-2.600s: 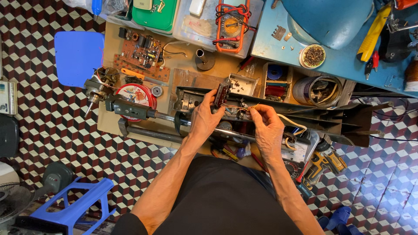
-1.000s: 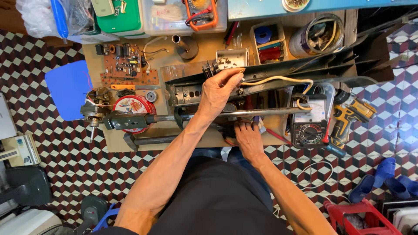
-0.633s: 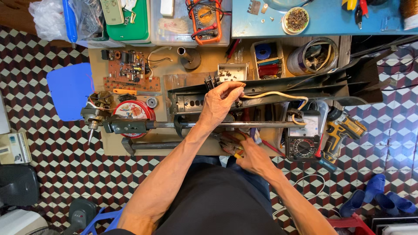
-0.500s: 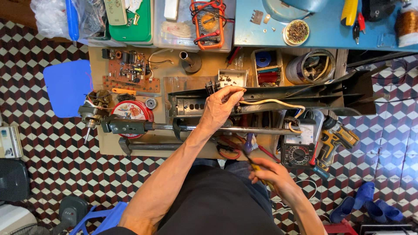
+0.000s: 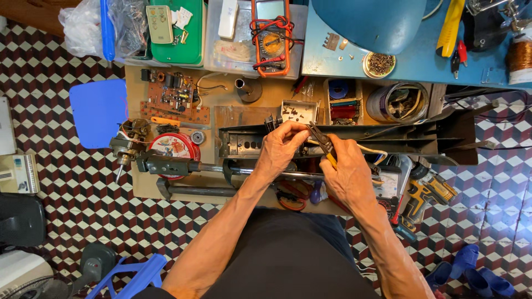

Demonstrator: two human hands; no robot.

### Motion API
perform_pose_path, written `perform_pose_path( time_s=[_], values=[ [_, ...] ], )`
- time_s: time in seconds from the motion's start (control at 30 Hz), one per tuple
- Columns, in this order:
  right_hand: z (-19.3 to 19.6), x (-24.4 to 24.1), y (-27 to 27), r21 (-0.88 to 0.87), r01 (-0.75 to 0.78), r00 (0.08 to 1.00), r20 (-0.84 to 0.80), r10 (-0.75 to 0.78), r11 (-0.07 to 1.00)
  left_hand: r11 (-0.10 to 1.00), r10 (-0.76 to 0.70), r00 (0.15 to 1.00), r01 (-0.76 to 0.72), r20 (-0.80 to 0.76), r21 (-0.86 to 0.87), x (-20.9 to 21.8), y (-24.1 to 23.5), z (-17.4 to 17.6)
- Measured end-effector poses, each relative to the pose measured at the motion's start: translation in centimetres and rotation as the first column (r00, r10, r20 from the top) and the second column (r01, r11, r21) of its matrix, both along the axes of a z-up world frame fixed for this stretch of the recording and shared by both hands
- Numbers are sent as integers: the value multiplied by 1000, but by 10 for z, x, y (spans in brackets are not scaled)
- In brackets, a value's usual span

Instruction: The person works on a small electronic component clamped in a vise, using pliers to strip and twist wires, and a heat gun to apply heat to the component. The person repeatedly handles the component and wires while performing these actions.

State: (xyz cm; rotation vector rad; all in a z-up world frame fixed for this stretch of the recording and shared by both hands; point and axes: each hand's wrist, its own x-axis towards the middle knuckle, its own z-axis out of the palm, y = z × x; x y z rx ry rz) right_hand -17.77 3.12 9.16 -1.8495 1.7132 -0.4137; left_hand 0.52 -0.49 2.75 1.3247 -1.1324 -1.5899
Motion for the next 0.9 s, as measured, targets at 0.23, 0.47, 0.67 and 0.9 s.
perform_pose_path(
  time_s=[0.23,0.47,0.67,0.9],
  values=[
    [-5,6,-9,13,47,998,28,-48,999,999,29,999,-28,-28,32,-1,-3,-8],
    [-8,3,-9,70,68,996,48,-71,995,999,-19,999,20,-33,31,0,-6,-7],
    [-9,2,-9,79,86,994,54,-90,993,1000,-10,999,11,-34,20,-1,-9,-5],
    [-12,3,-12,129,117,988,90,-129,985,997,-75,995,74,59,4,-1,-7,-1]
  ],
)
